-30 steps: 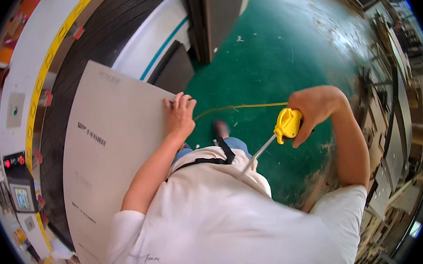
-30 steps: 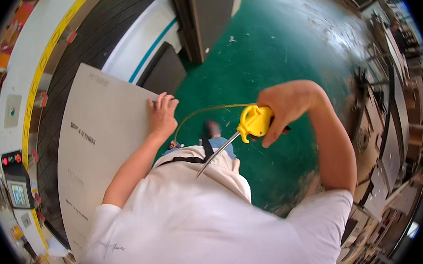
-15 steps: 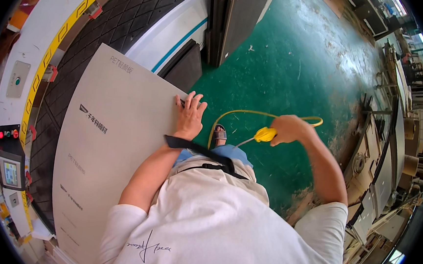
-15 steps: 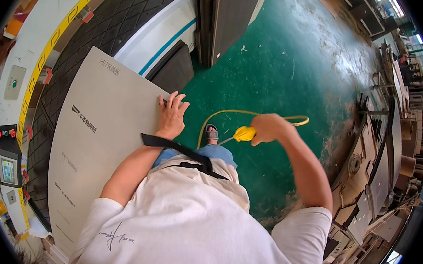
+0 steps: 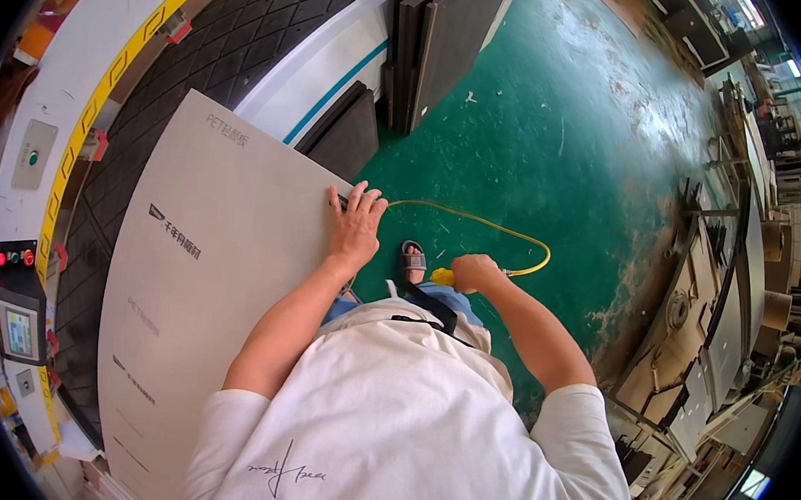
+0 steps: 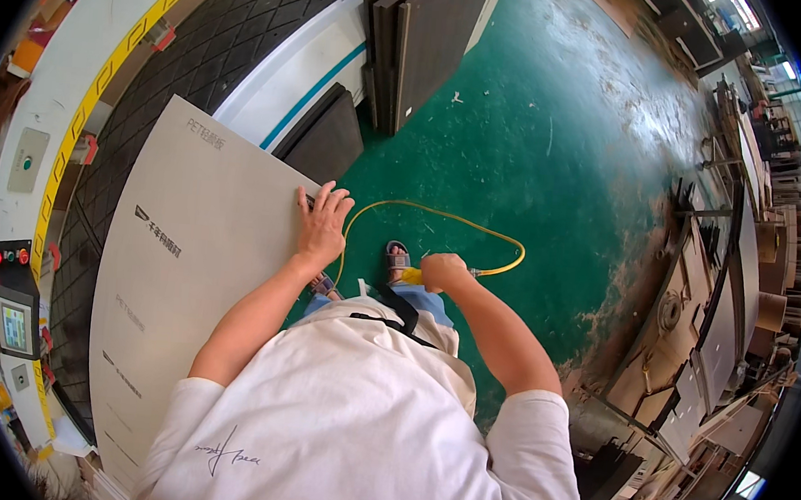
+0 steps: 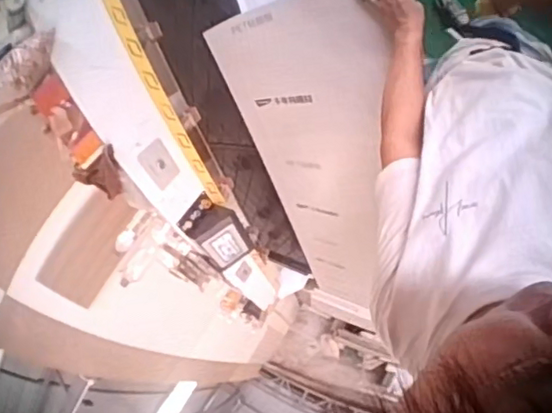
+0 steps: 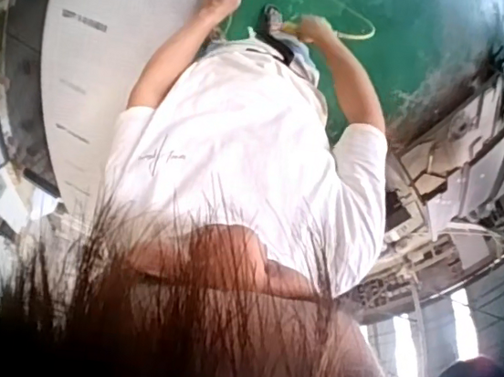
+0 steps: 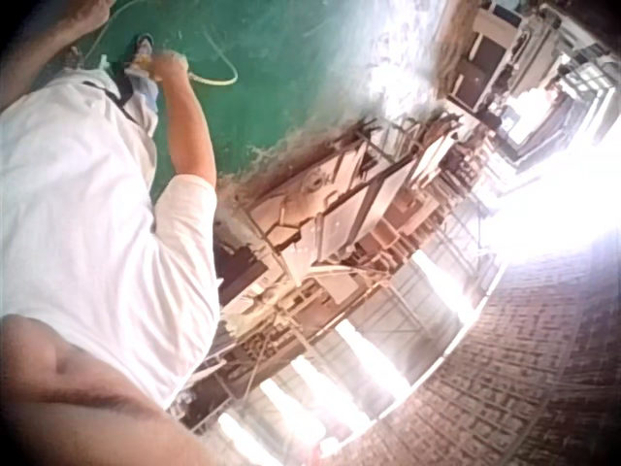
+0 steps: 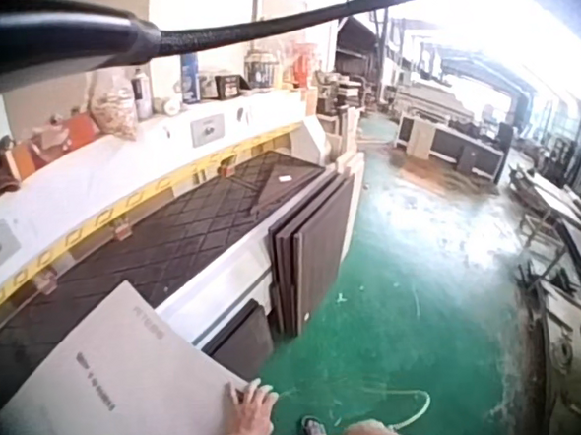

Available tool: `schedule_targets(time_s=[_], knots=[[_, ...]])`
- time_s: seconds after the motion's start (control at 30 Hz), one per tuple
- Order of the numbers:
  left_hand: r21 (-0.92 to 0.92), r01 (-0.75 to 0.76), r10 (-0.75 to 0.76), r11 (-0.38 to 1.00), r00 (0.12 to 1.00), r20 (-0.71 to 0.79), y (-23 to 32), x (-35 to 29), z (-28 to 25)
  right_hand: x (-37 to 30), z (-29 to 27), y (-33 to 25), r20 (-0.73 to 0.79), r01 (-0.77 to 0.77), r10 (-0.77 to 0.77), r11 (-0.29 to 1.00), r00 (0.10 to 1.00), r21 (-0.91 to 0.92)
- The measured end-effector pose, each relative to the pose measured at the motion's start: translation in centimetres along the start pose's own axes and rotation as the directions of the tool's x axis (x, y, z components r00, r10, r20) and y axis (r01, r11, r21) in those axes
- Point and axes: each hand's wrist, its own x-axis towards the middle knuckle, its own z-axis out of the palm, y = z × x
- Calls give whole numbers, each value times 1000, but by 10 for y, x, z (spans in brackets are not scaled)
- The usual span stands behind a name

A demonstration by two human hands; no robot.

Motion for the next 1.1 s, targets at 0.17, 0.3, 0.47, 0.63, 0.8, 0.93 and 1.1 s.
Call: schedule_targets(time_s=[0.17,0.3,0.47,0.63,0.8,0.93,1.1], knots=[[18,9,-10,1000,999,38,1,1,-4,20,47,23,-119,-115,113,993,986,-8],[20,4,-4,1000,999,37,-1,0,-4,15,67,20,-122,-146,152,987,981,63],[33,1,-3,999,999,53,1,2,-4,17,89,17,-229,-251,347,898,909,362],[19,-3,3,1000,1000,16,-2,0,-1,22,101,20,10,-370,392,860,920,351],[-4,-21,21,1000,1000,-20,-1,2,-1,20,102,48,218,-468,420,843,881,267],[3,-7,7,1000,999,32,1,3,-3,21,116,61,161,-494,467,817,869,296],[0,-17,17,1000,1000,14,0,2,-3,23,118,57,113,-436,422,857,900,276]])
